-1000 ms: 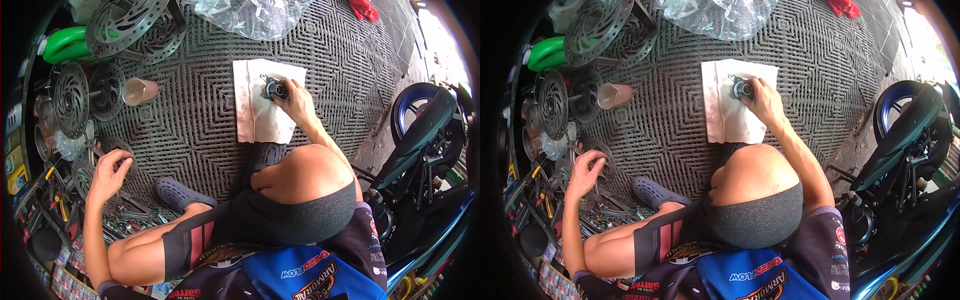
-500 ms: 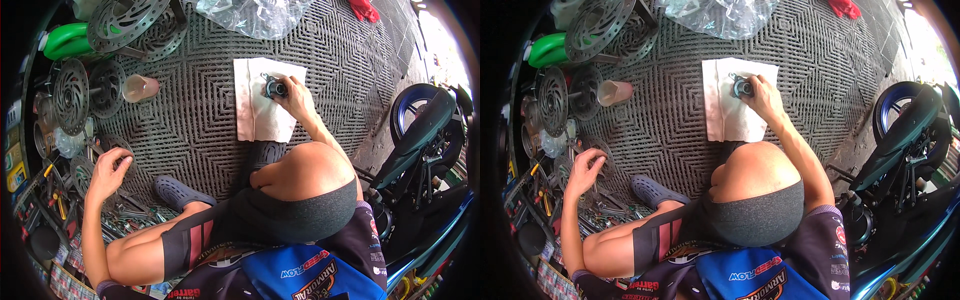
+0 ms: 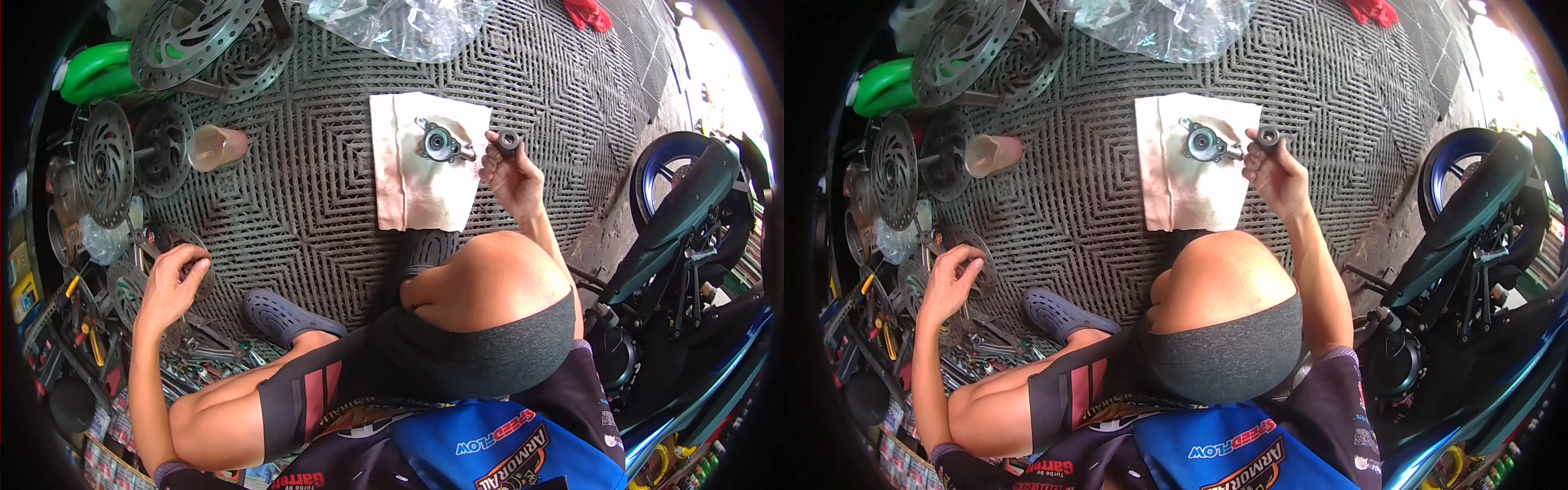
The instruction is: Repairing and cleaning a mechanical component using a hammer and a punch set on a white cloth.
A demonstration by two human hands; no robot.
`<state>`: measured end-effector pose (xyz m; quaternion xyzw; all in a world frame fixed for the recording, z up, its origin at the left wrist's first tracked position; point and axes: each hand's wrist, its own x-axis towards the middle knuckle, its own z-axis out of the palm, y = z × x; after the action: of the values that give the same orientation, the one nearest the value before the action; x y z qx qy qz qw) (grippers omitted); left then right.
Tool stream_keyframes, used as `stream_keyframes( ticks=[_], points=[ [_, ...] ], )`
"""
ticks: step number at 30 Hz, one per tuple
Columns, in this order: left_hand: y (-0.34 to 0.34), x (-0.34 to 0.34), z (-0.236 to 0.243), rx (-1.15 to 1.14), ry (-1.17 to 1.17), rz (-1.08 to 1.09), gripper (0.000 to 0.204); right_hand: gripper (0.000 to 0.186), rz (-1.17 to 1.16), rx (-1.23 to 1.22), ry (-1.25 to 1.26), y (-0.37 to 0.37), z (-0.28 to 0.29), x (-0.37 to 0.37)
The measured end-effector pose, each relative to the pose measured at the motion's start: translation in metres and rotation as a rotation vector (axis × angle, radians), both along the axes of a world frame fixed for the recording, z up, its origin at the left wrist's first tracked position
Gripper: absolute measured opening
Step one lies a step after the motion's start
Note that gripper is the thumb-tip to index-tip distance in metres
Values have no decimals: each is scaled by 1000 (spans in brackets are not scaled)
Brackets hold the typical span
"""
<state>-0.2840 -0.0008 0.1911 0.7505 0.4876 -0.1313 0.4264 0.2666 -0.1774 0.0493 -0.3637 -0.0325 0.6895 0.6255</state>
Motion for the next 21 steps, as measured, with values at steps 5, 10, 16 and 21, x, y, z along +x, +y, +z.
stream_keyframes(
  ticks=[5, 10, 16, 21],
  points=[
    [1, 3, 2, -6, -13, 31, 20, 57, -4, 47, 102, 4, -2, -5],
    [-2, -6, -5, 20, -68, 21, 20, 53, 13, -2, 2, 9, -1, -5],
    [-3, -4, 0, 14, -36, 21, 21, 31, 377, -194, -1377, 37, 8, -39],
    [-2, 5, 5, -15, 5, 20, 21, 39, 442, -118, -1750, 37, -1, -53]
  ],
)
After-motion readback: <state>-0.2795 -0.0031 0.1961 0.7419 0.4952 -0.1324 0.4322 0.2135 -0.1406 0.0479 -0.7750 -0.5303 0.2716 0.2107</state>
